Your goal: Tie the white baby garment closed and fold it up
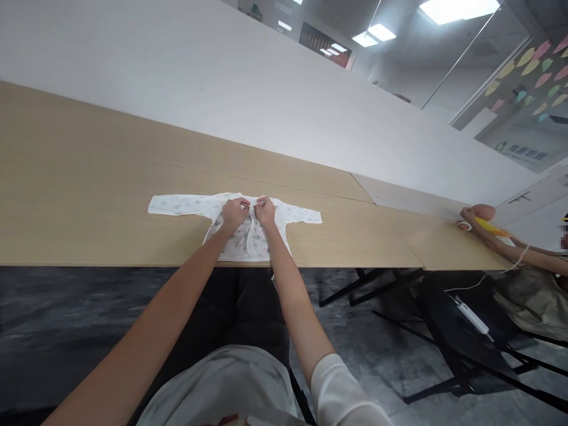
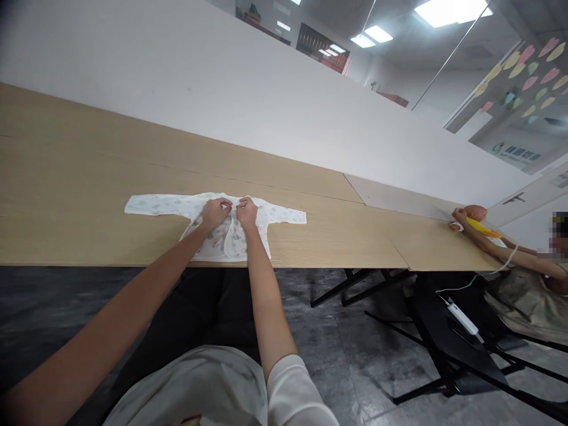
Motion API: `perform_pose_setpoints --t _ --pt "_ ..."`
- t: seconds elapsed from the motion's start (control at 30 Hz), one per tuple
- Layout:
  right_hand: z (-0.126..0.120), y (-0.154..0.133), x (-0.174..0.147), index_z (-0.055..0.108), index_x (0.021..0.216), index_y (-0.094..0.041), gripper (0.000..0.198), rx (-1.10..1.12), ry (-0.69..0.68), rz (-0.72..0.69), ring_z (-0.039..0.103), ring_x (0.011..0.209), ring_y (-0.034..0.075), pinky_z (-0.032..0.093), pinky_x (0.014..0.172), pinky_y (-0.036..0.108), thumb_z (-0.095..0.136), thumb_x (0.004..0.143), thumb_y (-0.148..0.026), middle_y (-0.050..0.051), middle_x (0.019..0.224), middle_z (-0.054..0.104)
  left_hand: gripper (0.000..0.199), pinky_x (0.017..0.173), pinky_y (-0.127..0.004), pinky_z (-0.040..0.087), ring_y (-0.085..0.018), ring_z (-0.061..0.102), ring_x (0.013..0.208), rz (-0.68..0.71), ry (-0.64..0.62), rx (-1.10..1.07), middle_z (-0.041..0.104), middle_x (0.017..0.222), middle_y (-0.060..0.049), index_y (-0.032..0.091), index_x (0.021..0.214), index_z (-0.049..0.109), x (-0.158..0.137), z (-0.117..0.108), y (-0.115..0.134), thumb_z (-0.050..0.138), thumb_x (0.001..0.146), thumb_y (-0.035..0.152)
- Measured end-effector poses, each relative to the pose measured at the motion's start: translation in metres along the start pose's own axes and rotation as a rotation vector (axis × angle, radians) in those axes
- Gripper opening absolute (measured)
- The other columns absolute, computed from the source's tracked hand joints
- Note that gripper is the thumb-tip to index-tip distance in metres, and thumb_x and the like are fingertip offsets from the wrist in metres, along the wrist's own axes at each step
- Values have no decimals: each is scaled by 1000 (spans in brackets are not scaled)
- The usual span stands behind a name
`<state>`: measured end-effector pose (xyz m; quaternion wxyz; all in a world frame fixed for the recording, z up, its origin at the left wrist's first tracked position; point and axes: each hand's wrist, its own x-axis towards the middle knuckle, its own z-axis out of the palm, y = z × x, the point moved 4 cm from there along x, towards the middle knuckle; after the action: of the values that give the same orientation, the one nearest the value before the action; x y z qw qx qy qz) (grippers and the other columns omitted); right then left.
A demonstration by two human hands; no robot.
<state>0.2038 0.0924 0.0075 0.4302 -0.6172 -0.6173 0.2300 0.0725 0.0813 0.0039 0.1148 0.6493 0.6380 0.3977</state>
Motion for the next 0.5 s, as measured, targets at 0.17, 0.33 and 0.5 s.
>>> perform_pose_setpoints --t 0.17,0.33,0.5 --pt "3 -1 0 71 92 -18 26 -123 -35 -53 69 90 17 51 90 25 50 82 -6 5 93 75 31 87 -36 51 -29 69 94 28 -66 118 77 96 -12 18 92 81 6 3 -3 54 77 23" --pt "6 -4 -2 78 93 -17 31 -188 -82 -48 70 98 19 51 94 26 51 82 -6 7 100 77 35 96 -38 50 -30 67 105 171 -216 123 77 105 -10 19 98 80 11 2 -7 56 76 31" --pt "2 -7 -1 79 89 -18 31 -176 -136 -75 70 100 18 51 93 24 54 77 -3 6 100 77 36 105 -40 45 -31 64 111 277 -235 67 75 111 -11 19 97 79 0 -6 -12 57 72 32"
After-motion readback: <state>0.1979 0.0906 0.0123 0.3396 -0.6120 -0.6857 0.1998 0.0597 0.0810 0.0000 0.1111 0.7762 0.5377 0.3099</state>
